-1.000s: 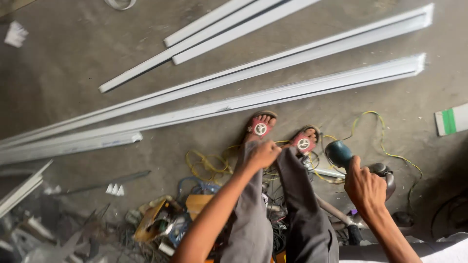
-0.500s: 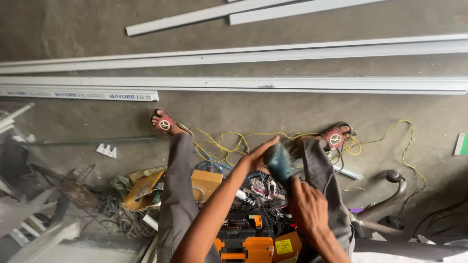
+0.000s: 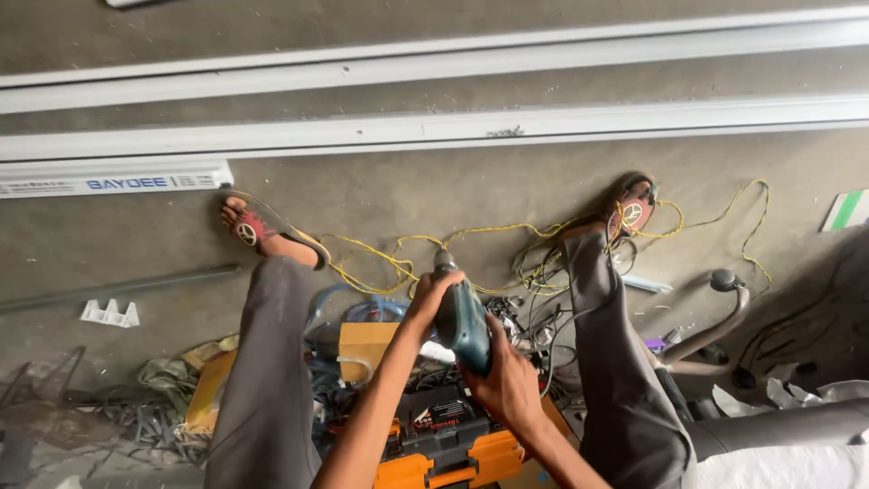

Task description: The recorder uses a power drill to assemble uPVC window frame profiles in a workshop.

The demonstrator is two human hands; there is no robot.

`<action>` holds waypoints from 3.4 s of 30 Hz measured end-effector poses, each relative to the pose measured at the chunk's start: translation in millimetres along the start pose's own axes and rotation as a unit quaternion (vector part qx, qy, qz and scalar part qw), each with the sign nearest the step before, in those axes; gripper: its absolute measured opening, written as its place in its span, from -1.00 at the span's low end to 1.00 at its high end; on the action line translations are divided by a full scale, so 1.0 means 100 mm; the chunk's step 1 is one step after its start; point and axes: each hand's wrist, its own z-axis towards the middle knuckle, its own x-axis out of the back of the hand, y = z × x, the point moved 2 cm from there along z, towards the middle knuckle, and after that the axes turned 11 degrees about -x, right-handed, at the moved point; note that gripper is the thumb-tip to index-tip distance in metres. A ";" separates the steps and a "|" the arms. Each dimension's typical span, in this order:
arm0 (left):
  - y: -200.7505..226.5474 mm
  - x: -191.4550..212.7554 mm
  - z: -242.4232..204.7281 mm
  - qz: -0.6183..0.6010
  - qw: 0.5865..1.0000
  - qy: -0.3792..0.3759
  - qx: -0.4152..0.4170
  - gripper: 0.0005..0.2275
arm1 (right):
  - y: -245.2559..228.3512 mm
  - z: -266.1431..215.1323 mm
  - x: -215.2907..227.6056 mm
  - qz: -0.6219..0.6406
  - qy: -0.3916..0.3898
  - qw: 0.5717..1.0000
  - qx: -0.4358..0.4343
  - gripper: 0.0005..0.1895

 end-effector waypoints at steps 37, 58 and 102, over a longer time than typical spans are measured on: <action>0.52 -0.98 3.52 0.771 0.425 -0.122 -0.459 -0.91 | 0.92 1.28 1.25 0.230 -0.004 0.963 -0.138 -0.10; 0.61 0.51 1.86 0.364 0.873 -0.022 -0.324 -0.87 | 0.24 1.23 0.79 0.254 -0.028 0.966 -0.027 -0.04; 0.47 0.35 2.13 -0.234 0.950 0.180 -0.101 -0.78 | -0.46 1.18 0.36 0.039 0.023 0.994 0.099 0.03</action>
